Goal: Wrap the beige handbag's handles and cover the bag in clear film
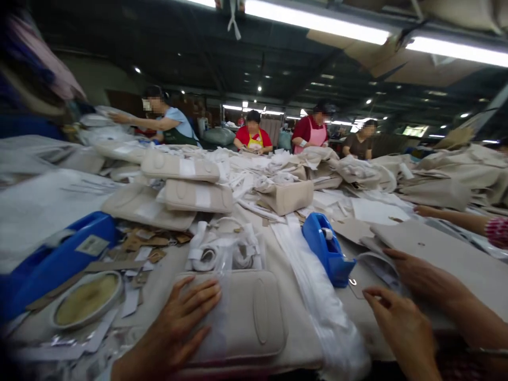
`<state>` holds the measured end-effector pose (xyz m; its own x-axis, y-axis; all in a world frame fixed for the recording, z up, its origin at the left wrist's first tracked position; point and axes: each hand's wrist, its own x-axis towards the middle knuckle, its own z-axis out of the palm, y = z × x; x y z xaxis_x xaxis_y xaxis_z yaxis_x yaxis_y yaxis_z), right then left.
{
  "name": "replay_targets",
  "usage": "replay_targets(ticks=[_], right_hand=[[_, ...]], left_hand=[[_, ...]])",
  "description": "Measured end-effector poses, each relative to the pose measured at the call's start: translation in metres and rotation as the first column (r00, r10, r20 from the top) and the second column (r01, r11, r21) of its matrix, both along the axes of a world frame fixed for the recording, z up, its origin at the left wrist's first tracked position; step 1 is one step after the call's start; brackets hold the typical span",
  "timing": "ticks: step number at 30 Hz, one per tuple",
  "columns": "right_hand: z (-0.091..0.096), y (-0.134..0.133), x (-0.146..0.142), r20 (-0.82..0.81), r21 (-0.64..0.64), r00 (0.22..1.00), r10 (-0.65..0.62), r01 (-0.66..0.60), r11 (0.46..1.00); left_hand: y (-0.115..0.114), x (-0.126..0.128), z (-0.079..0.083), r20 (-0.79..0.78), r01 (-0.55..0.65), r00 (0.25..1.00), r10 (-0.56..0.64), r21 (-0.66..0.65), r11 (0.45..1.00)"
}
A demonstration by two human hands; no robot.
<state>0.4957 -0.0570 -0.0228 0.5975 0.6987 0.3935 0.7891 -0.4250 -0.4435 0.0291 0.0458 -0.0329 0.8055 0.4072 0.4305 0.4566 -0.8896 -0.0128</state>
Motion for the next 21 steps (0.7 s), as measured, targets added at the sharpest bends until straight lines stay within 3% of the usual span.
replay_targets(ticks=[1, 3, 5, 9, 12, 14, 15, 17, 21], right_hand=[[0.010, -0.002, -0.008, 0.198, -0.050, 0.977, 0.079, -0.071, 0.996], [0.038, -0.001, -0.036, 0.487, -0.145, 0.822, 0.295, -0.257, 0.955], [0.072, 0.009, -0.078, 0.513, -0.243, 0.670, 0.536, -0.485, 0.840], [0.126, 0.052, -0.166, 0.318, -0.432, 0.388, 0.865, -0.753, 0.496], [0.137, 0.091, -0.213, 0.172, -0.576, 0.129, 0.977, -0.791, 0.206], [0.134, 0.115, -0.233, 0.093, -0.631, 0.007, 0.996, -0.773, 0.064], [0.131, 0.126, -0.242, 0.064, -0.653, -0.033, 0.997, -0.757, 0.017], [0.124, 0.144, -0.255, 0.042, -0.698, -0.070, 0.997, -0.716, -0.021], [0.114, 0.165, -0.272, 0.093, -0.761, -0.078, 0.993, -0.649, 0.020]], left_hand=[[-0.001, 0.000, 0.000, -0.001, -0.004, 1.000, 0.004, -0.035, 0.999], [-0.003, 0.001, -0.002, 0.019, -0.015, 1.000, 0.016, -0.086, 0.996], [-0.004, 0.001, -0.002, 0.041, -0.023, 0.999, 0.028, -0.113, 0.993], [-0.005, 0.002, -0.002, 0.057, -0.027, 0.998, 0.035, -0.136, 0.990], [-0.005, 0.002, -0.002, 0.062, -0.021, 0.998, 0.030, -0.146, 0.989], [-0.005, 0.002, -0.002, 0.079, -0.024, 0.996, 0.036, -0.150, 0.988], [-0.005, 0.002, -0.002, 0.092, -0.026, 0.995, 0.040, -0.152, 0.988], [-0.006, 0.003, -0.002, 0.112, -0.032, 0.992, 0.050, -0.153, 0.988], [-0.005, 0.003, -0.003, 0.125, -0.046, 0.990, 0.066, -0.157, 0.987]])
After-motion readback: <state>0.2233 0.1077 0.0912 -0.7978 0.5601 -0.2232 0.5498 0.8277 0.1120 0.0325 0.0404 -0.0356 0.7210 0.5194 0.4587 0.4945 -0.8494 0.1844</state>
